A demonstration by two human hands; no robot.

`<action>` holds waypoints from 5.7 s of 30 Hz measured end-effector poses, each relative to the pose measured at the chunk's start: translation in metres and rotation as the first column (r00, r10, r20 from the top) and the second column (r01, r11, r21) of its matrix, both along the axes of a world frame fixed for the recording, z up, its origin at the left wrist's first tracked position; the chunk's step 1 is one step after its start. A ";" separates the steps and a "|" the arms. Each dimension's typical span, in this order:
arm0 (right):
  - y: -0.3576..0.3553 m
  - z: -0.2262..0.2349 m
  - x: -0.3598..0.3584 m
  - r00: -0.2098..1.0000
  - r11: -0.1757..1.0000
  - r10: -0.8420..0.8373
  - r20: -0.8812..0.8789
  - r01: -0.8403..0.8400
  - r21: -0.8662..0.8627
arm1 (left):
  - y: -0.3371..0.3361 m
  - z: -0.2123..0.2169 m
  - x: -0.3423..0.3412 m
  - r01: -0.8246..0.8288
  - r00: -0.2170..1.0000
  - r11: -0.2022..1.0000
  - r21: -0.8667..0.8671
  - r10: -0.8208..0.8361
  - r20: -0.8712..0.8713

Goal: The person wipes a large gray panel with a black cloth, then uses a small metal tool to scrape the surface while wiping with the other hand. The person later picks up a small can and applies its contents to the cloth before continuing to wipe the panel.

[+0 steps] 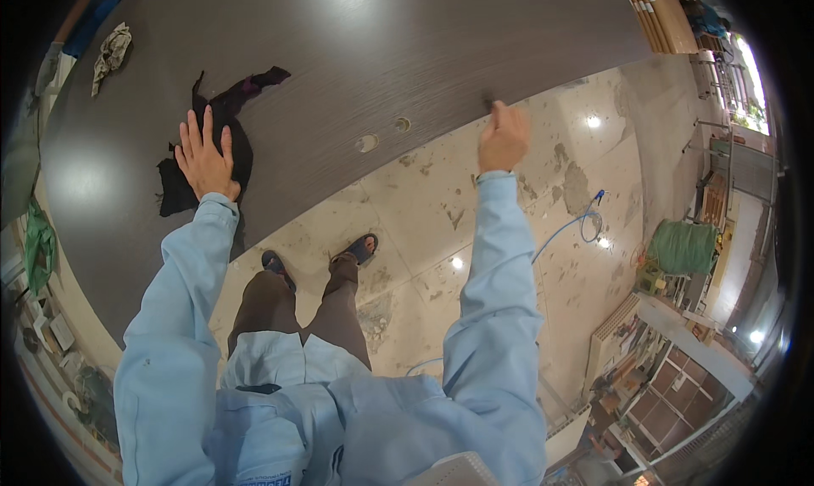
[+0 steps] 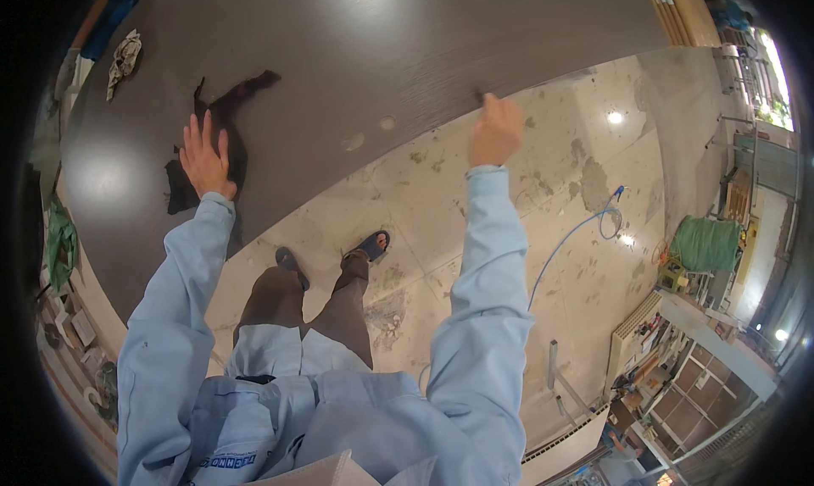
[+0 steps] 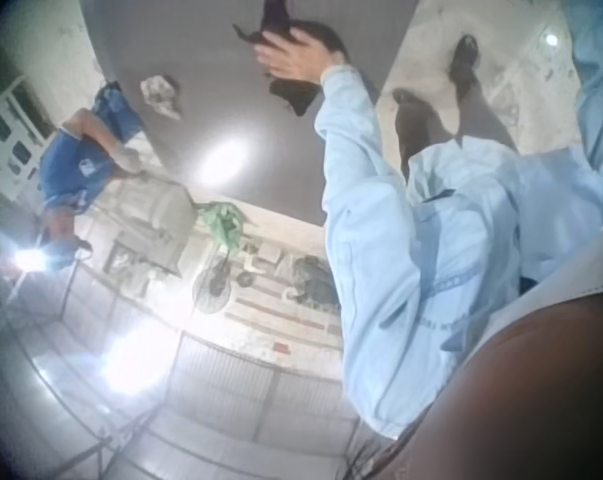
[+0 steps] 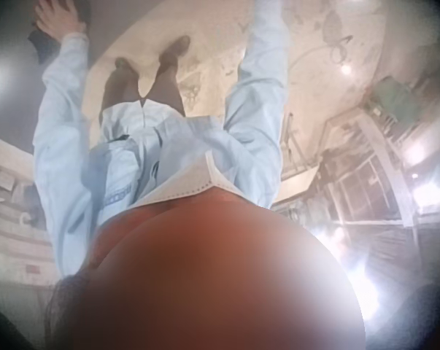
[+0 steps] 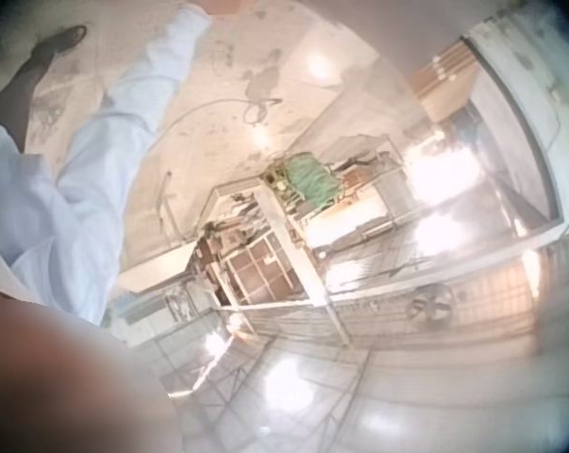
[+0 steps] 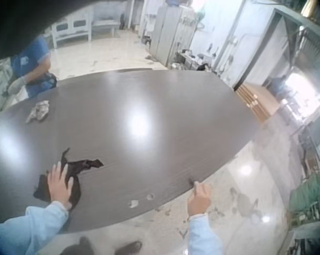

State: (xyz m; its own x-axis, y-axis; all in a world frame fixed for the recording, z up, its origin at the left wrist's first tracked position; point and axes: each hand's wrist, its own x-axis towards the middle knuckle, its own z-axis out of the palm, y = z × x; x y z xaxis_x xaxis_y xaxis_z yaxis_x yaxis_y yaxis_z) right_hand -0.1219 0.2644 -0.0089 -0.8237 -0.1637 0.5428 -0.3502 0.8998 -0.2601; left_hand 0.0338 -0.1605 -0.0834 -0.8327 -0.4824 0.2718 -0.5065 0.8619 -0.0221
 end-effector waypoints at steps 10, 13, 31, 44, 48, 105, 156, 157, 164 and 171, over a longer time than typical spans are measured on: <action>-0.011 -0.034 0.037 0.991 0.993 0.118 0.068 -0.119 0.008 | 0.005 0.004 -0.002 -0.006 1.000 1.000 0.000 0.006 -0.016; 0.016 -0.032 -0.005 0.998 0.992 -0.057 0.011 0.055 0.115 | 0.004 0.004 -0.001 0.009 0.999 1.000 0.002 -0.009 -0.031; -0.020 -0.097 0.041 0.966 0.927 -0.238 -0.097 0.196 -0.321 | -0.016 -0.007 -0.001 0.028 0.999 0.999 0.015 -0.028 -0.024; -0.021 -0.064 0.037 0.971 0.903 -0.213 -0.108 0.153 -0.401 | -0.021 -0.008 -0.003 -0.009 1.000 1.000 0.019 0.009 0.029; -0.086 -0.067 0.122 0.986 0.895 0.042 -0.161 -0.109 -0.432 | -0.020 -0.010 -0.003 0.008 0.999 0.999 0.038 -0.007 -0.034; 0.012 -0.030 -0.001 0.991 0.993 0.090 -0.101 -0.081 0.085 | 0.002 0.005 -0.003 -0.012 1.000 0.999 -0.034 0.012 0.003; -0.102 -0.031 0.150 0.974 0.977 0.199 0.108 -0.205 0.050 | 0.026 0.023 -0.008 -0.020 0.998 1.000 0.012 0.019 0.057; -0.121 -0.032 0.179 0.964 0.969 0.245 0.106 -0.245 -0.014 | 0.023 0.025 -0.005 0.028 1.000 0.999 0.017 -0.028 -0.007; -0.111 -0.018 0.147 0.980 0.980 0.196 0.019 -0.196 0.023 | -0.089 0.026 0.105 0.172 0.981 0.982 0.072 -0.178 0.082; -0.153 -0.035 0.197 0.968 0.970 0.241 0.067 -0.243 0.023 | -0.156 0.004 0.170 0.004 0.999 1.000 -0.021 -0.003 0.046</action>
